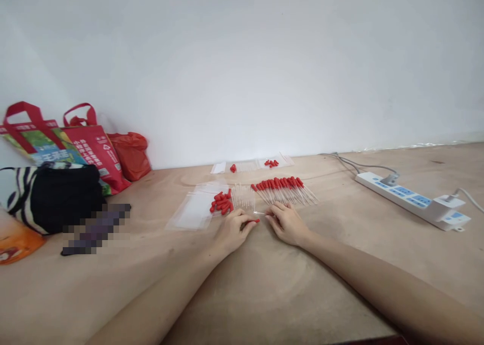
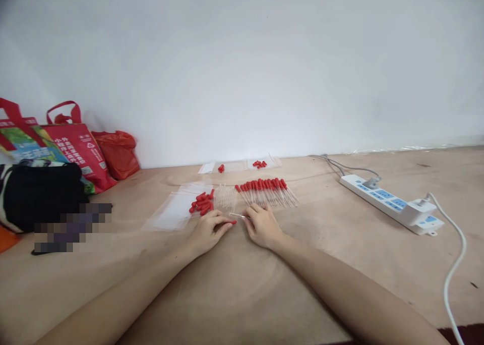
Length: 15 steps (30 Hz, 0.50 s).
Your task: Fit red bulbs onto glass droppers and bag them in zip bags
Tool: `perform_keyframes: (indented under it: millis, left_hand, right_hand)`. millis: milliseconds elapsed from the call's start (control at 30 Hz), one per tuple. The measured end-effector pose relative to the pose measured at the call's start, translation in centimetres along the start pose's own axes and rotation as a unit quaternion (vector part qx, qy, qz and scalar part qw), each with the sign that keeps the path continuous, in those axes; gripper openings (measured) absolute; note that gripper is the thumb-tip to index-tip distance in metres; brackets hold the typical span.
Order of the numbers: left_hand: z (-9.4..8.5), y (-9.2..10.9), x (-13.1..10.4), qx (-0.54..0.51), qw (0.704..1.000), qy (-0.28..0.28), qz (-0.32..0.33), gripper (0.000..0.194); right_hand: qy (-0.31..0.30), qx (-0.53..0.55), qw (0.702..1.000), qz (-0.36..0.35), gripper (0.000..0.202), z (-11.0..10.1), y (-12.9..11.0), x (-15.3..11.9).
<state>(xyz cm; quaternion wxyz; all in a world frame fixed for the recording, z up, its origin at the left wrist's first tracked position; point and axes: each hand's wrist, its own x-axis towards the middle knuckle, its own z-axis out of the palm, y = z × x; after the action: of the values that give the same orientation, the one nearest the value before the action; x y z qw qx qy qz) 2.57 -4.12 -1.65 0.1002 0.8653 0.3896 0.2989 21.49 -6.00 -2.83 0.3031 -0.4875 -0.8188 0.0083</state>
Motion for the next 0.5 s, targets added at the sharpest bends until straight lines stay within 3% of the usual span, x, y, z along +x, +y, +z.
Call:
perform_keyframes:
  millis: [167,500]
  left_hand:
    - [-0.56,-0.71,-0.31,-0.075,0.996,0.013,-0.035,0.010]
    - [-0.80,-0.65,-0.54,-0.102,0.994,0.003,-0.023,0.010]
  right_hand:
    - [0.013,0.009,1.000,-0.005,0.012,-0.21,0.00,-0.07]
    - [0.000,0.012,0.999,-0.040,0.012,-0.54,-0.28,-0.09]
